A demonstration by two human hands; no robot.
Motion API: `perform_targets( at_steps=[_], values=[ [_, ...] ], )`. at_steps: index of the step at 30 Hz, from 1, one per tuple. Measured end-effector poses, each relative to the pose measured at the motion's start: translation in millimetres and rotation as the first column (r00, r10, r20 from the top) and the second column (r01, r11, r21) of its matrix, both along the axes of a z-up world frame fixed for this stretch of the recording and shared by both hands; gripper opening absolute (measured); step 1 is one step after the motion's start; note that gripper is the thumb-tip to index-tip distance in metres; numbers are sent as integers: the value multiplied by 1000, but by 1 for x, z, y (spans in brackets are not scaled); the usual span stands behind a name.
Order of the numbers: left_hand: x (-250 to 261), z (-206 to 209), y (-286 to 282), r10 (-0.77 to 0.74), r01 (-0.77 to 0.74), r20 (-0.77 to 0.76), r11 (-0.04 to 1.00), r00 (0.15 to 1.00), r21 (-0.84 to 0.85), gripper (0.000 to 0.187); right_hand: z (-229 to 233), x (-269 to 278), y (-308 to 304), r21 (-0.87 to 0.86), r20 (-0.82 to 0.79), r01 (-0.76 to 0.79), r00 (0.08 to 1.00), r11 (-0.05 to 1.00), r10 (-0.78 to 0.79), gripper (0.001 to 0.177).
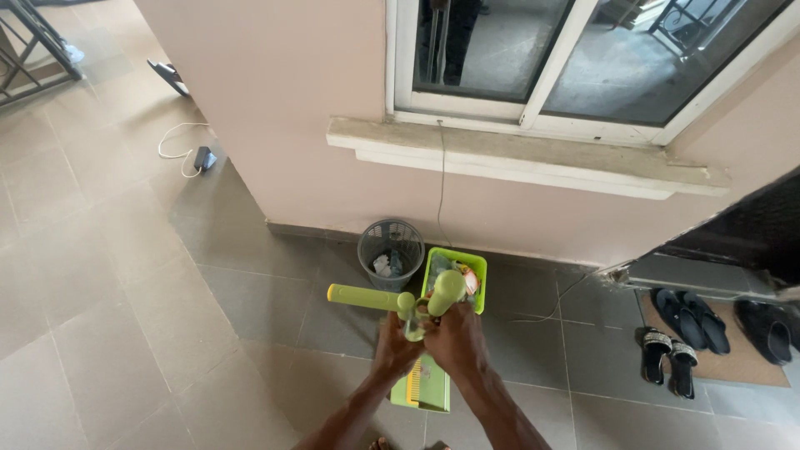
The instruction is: Cleaning and assembling a broom and dustpan set on a balcony.
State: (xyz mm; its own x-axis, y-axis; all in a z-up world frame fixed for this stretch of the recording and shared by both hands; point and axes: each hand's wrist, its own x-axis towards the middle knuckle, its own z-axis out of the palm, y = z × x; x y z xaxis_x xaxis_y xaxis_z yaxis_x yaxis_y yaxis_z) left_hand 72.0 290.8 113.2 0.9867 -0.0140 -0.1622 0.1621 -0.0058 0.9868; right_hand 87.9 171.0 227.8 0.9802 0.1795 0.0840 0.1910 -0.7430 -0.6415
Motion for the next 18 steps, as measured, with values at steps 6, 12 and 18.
perform_targets(
  at_steps=[6,12,18],
  values=[
    [13,-88,0,185,-195,172,980,968,44,32,4,-3,8,156,-7,-53,998,986,55,30],
    [7,-34,3,217,-94,237,893,947,-441,28,-6,-9,23,90,-18,-74,997,993,76,28],
    [22,-95,-1,370,-315,159,903,915,-293,16,26,-15,43,-1,-120,-59,991,998,59,37]
  ],
)
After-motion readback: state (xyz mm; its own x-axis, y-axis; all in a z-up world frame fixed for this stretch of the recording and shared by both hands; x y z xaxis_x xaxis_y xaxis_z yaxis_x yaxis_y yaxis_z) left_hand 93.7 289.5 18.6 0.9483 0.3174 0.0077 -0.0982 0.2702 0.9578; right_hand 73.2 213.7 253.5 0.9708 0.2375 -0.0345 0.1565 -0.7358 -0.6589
